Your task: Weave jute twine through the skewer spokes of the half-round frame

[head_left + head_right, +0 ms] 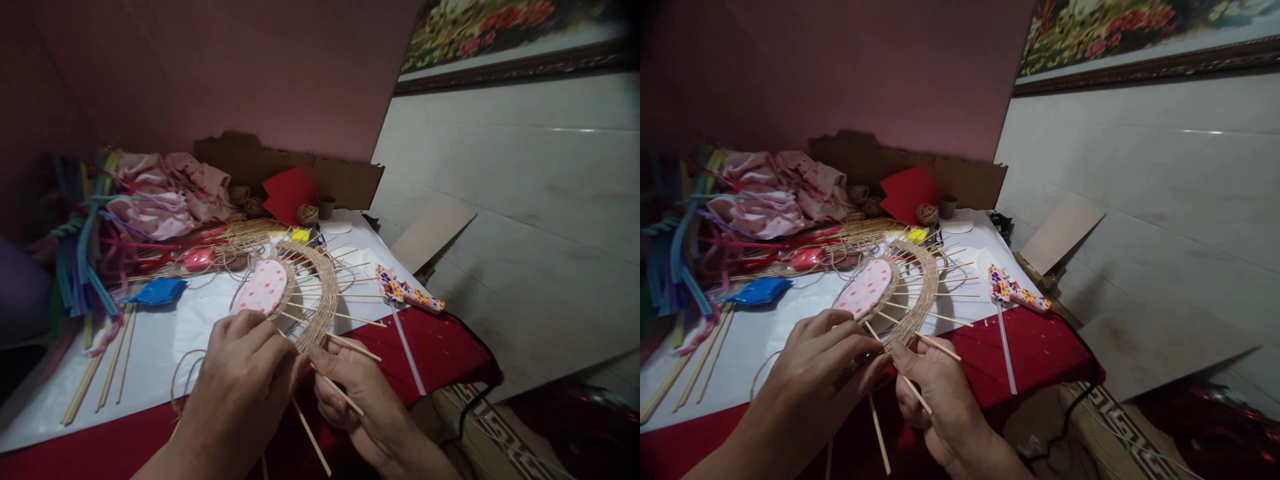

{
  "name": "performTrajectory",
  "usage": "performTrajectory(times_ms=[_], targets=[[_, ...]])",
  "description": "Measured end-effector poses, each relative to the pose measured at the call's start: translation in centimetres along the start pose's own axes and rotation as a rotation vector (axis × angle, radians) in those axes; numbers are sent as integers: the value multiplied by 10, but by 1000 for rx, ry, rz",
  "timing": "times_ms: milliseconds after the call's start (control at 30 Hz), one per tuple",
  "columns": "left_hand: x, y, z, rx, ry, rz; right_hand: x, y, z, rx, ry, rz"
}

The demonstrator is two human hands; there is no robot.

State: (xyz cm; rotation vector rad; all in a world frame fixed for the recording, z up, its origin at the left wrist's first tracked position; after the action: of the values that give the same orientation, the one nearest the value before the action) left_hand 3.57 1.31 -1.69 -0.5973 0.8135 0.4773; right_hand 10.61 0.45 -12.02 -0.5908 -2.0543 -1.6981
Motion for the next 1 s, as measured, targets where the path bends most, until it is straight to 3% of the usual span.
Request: performTrajectory(times_ms=[800, 1000], targets=[[-4, 5, -1, -23, -7, -42, -2, -3, 1, 6, 5, -1], [0, -1, -3, -4, 38, -67, -2, -3, 0, 7, 9, 34]])
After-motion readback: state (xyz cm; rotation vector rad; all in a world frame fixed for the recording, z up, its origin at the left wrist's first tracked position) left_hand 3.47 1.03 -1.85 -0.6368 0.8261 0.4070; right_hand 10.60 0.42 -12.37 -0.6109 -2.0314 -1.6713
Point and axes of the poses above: each hand's wrist, its own z-axis towards the middle knuckle, its own x-axis out of the palm, y = z × x, the point moved 10 cm from there along z, towards the middle knuckle, and after that the axes turned 5 degrees about -x, right-handed, at the moved point
